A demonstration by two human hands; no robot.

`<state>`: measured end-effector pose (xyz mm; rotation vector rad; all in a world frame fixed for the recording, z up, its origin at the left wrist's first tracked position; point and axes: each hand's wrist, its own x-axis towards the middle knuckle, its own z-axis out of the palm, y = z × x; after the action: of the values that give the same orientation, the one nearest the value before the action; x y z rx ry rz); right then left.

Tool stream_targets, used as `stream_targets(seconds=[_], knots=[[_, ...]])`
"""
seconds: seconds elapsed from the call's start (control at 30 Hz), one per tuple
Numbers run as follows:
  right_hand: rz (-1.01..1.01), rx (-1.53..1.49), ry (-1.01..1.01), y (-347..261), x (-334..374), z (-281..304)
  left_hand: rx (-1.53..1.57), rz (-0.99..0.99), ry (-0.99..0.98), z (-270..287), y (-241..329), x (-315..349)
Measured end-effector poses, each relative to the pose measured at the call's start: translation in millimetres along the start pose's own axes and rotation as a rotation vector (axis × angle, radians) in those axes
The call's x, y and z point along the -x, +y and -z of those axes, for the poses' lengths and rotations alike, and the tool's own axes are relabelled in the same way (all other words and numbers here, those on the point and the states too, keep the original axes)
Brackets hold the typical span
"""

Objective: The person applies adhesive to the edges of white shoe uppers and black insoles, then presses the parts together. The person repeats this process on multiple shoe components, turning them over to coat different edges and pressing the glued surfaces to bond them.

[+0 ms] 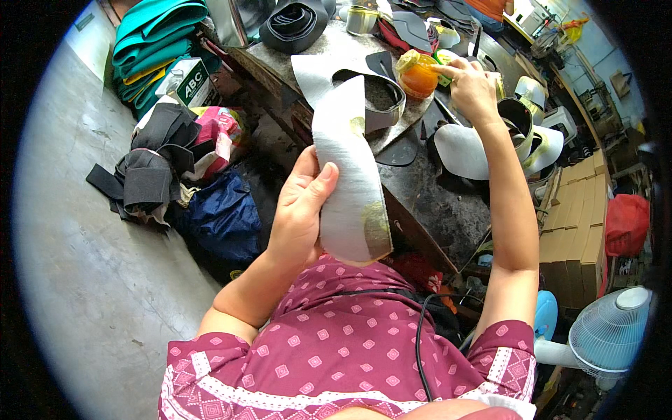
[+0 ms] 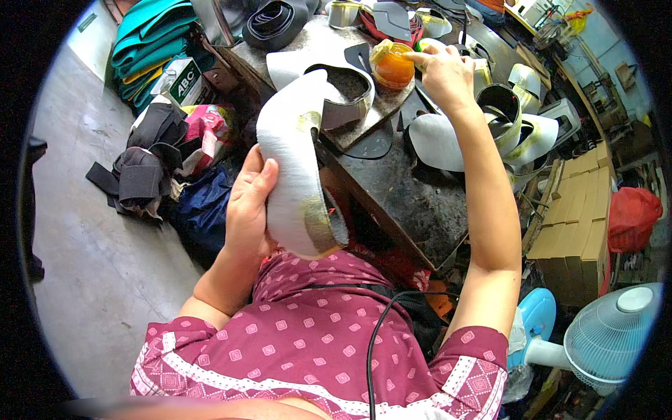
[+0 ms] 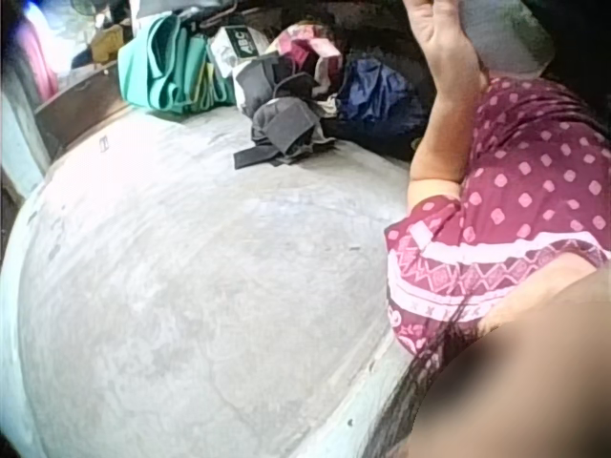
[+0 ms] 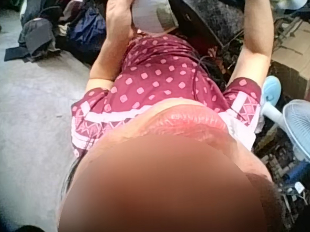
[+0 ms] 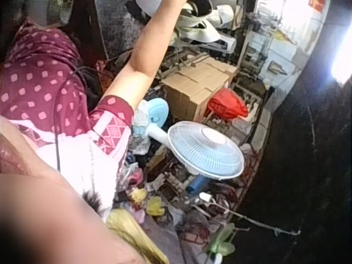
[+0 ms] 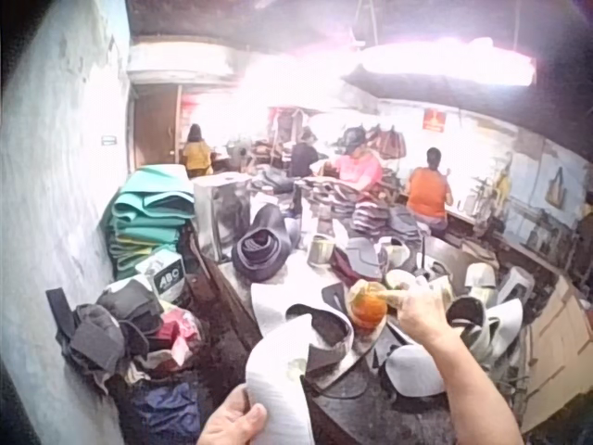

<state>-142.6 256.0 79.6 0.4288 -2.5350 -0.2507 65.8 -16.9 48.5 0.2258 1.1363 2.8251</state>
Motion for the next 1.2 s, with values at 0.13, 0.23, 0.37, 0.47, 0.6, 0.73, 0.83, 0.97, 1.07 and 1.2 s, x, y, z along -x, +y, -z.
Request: stream_targets(seconds=[0.13, 0.23, 0.37, 0.47, 0.6, 0.73, 0.83, 0.97, 1.07, 1.2], knots=[[0.033, -0.139, 0.073, 6.3, 6.8, 20.1, -0.002, 0.013, 0.049, -2.7, -13.3, -7.3], [0.017, -0.396, 0.517, 9.1, -0.3, 22.3, 0.007, 0.009, 0.047, -3.3, -17.8, -11.9], [-0.082, -0.153, 0.028, -1.0, -0.7, 9.5, 0.011, -0.012, 0.037, -1.1, -21.6, -21.1], [-0.008, -0.214, -0.033, -10.2, 17.1, 16.2, 0.037, -0.021, 0.052, 1.5, -24.9, -25.1], [-0.038, -1.318, 0.162, -41.4, 54.1, 51.8, 0.049, -0.016, 0.065, 1.8, -28.2, -29.4], [-0.034, -1.642, -0.142, -89.8, 93.7, 77.0, 0.104, -0.026, 0.03, -3.6, -29.4, -31.9], [-0.065, -1.494, -0.3, -112.5, 108.0, 74.9, 0.131, -0.019, 0.054, -8.6, -30.1, -30.3], [-0.032, -1.486, -0.072, -108.7, 114.1, 72.7, 0.137, -0.006, 0.008, -8.9, -25.9, -26.6], [-0.016, -1.483, -0.096, -109.1, 113.6, 70.8, 0.149, 0.021, -0.018, -11.1, -26.7, -21.9], [-0.103, -1.608, -0.124, -123.4, 114.2, 64.0, 0.141, 0.045, -0.049, -12.8, -28.0, -20.3]])
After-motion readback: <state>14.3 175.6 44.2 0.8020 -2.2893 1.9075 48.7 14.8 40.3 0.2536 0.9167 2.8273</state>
